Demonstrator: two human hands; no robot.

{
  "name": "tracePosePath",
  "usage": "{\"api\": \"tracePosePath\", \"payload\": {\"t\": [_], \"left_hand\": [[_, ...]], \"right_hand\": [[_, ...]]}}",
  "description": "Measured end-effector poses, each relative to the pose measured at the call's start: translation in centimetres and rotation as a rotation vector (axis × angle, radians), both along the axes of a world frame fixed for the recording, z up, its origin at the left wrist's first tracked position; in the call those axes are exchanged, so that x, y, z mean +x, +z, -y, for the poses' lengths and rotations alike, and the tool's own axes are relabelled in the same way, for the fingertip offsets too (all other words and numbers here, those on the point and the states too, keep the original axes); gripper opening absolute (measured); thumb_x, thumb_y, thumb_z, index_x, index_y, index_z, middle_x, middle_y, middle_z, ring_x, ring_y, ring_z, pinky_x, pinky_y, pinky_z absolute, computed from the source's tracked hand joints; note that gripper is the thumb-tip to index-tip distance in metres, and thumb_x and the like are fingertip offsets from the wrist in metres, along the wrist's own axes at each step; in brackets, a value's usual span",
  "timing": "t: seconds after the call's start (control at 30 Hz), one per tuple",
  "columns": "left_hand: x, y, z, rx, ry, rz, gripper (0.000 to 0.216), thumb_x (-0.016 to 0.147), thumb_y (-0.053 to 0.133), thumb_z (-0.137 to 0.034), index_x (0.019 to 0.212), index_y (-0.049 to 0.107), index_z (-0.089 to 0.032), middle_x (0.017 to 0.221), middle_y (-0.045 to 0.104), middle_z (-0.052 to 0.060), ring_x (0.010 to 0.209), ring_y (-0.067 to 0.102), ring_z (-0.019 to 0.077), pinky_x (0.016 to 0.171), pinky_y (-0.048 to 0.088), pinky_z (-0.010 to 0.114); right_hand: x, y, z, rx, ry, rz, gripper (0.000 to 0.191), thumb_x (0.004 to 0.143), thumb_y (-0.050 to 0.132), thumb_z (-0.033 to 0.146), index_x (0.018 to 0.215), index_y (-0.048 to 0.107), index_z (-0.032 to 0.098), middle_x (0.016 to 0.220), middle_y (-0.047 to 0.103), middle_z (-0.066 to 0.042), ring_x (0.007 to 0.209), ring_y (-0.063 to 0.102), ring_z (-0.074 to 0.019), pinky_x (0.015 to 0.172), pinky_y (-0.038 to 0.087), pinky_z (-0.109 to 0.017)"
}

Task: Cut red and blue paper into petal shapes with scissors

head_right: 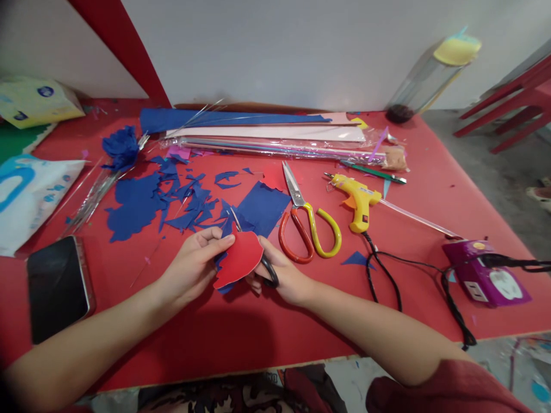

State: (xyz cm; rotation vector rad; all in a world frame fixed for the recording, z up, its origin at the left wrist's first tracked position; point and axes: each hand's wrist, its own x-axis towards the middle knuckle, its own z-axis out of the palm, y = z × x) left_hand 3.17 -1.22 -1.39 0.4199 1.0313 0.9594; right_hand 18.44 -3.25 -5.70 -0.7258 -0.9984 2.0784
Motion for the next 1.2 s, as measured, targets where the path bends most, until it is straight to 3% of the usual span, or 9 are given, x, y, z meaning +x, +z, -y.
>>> {"api": "tracePosePath", "payload": {"t": [0.27, 0.47, 0.8, 1.0, 1.2], "left_hand": [[0.1, -0.01, 0.01, -0.018, 0.018, 0.005, 0.034, 0.049, 0.082, -0.021, 0.053, 0.049, -0.015, 0.047, 0.06, -0.003, 0.042, 0.053, 0.0066, 0.042, 0.043, 0.015], [0.14, 0.18, -0.09, -0.021, 0.017, -0.017, 0.035, 0.047, 0.082, -0.022, 0.051, 0.048, -0.016, 0.046, 0.058, -0.003, 0.042, 0.05, 0.0059, 0.043, 0.042, 0.015], [0.01, 0.01, -0.35, -0.028, 0.009, -0.02, 0.035, 0.045, 0.083, -0.022, 0.052, 0.05, -0.015, 0.046, 0.06, -0.004, 0.041, 0.052, 0.0062, 0.041, 0.042, 0.015], [0.06, 0.08, -0.35, -0.027, 0.019, -0.032, 0.034, 0.045, 0.082, -0.021, 0.053, 0.05, -0.015, 0.045, 0.06, -0.003, 0.04, 0.052, 0.0065, 0.041, 0.041, 0.015], [-0.04, -0.01, -0.56, -0.027, 0.021, -0.049, 0.034, 0.045, 0.081, -0.02, 0.052, 0.048, -0.015, 0.045, 0.06, -0.003, 0.04, 0.052, 0.0064, 0.041, 0.041, 0.015]], "right_hand": [[-0.11, -0.27, 0.12, -0.023, -0.003, -0.042, 0.036, 0.075, 0.064, 0.049, 0.074, 0.043, 0.019, 0.054, 0.043, 0.006, 0.046, 0.04, -0.0083, 0.046, 0.036, -0.023], [-0.25, -0.11, 0.08, -0.052, -0.016, -0.031, 0.031, 0.078, 0.061, 0.044, 0.085, 0.044, 0.019, 0.051, 0.043, 0.008, 0.042, 0.039, -0.0078, 0.044, 0.035, -0.022], [-0.37, 0.39, 0.13, -0.135, -0.05, -0.041, 0.035, 0.072, 0.067, 0.04, 0.087, 0.042, 0.022, 0.049, 0.041, 0.011, 0.038, 0.036, -0.0064, 0.041, 0.034, -0.02], [-0.49, 0.65, 0.11, -0.121, -0.095, -0.027, 0.031, 0.073, 0.067, 0.034, 0.083, 0.041, 0.021, 0.05, 0.038, 0.012, 0.036, 0.036, -0.0047, 0.038, 0.036, -0.018], [-0.36, 0.66, -0.16, -0.057, -0.082, -0.017, 0.039, 0.071, 0.07, 0.039, 0.078, 0.037, 0.022, 0.047, 0.041, 0.013, 0.033, 0.036, -0.004, 0.035, 0.033, -0.017]]}}
